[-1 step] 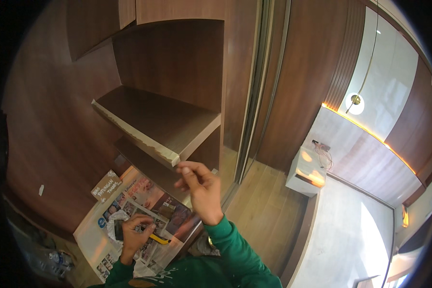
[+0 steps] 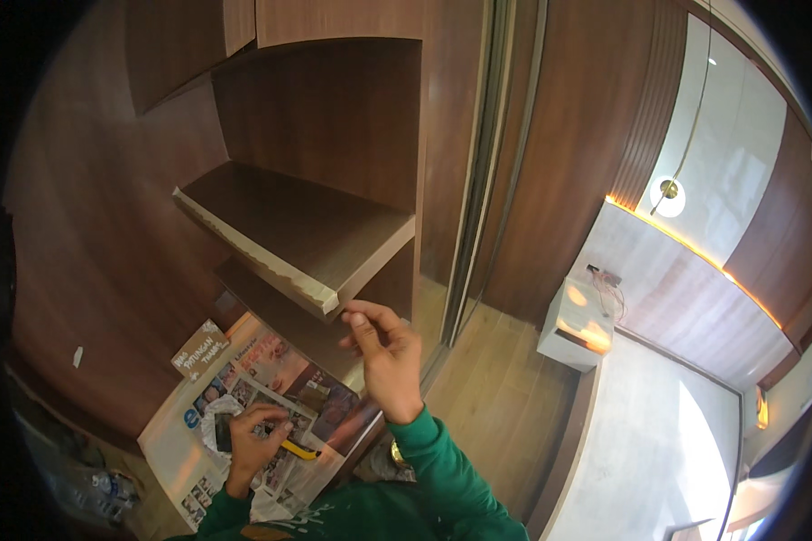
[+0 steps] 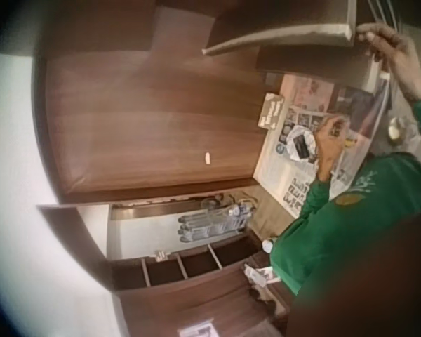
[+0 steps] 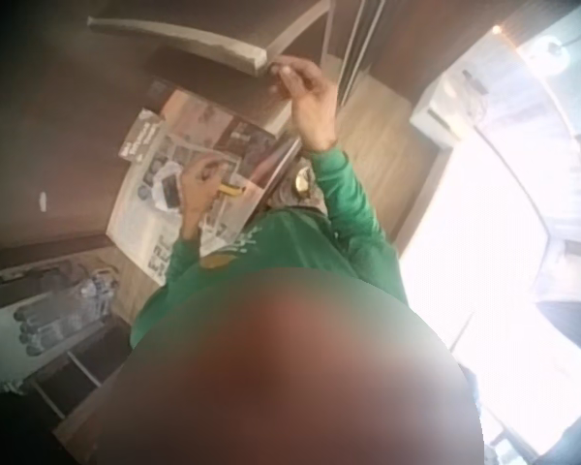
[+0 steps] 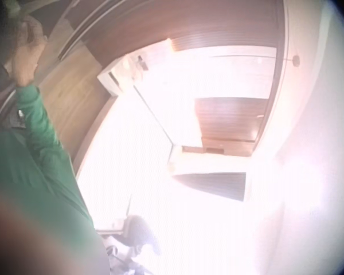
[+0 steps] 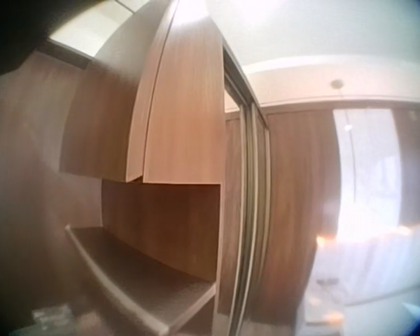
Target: The person wipes the interior shelves and door of a wooden cabinet with a cloth, then uses a small brush to apply a substance to the edges of the shelves. The person handles a cloth, a small brush, and a container of the substance.
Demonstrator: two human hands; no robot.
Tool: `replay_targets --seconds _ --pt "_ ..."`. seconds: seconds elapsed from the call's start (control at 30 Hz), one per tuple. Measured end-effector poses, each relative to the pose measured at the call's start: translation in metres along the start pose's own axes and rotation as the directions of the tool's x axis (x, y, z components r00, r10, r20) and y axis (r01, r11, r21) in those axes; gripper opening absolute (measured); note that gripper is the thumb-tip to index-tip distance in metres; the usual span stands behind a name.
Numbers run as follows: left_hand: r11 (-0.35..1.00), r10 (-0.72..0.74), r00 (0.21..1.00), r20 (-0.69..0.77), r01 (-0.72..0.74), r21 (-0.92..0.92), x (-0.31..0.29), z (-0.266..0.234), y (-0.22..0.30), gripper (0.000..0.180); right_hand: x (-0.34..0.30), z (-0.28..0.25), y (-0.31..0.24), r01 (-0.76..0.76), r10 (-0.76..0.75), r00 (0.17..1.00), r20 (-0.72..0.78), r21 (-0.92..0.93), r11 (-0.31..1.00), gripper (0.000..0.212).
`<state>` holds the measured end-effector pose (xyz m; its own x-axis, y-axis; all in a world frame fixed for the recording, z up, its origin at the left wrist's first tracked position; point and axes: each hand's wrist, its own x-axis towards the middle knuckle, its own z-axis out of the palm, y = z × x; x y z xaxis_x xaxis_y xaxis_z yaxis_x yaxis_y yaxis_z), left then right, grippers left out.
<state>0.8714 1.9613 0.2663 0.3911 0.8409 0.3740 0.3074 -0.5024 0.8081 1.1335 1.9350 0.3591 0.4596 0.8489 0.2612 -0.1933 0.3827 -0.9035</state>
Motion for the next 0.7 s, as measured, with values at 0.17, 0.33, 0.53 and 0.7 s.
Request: replay_targets --seconds 0.17,0.33,0.53,0.7 --pt "0.999 -0.033 0.999 -0.034 0.032 -0.010 -0.002 0.001 0.001 0.018 0.006 0.005 0.001 0.034 -0.036 0.999 -0.038 -0.058 0.998 0.028" --pt "0.998 -0.064 0.997 -0.033 0.063 -0.012 -0.009 0.005 -0.001 0.017 0.005 0.016 0.004 0.070 -0.076 0.995 -0.062 -0.088 0.994 0.026" --pt "0.994 -0.109 0.994 -0.011 0.108 -0.024 -0.010 0.012 0.001 0.016 0.009 0.007 0.001 0.028 -0.029 0.999 -0.019 -0.068 0.997 0.026" --pt "0.996 -0.088 0.996 0.018 0.088 -0.005 -0.004 0.014 -0.003 0.017 0.009 -0.001 0.001 -0.033 0.024 0.996 -0.091 -0.097 0.995 0.026"
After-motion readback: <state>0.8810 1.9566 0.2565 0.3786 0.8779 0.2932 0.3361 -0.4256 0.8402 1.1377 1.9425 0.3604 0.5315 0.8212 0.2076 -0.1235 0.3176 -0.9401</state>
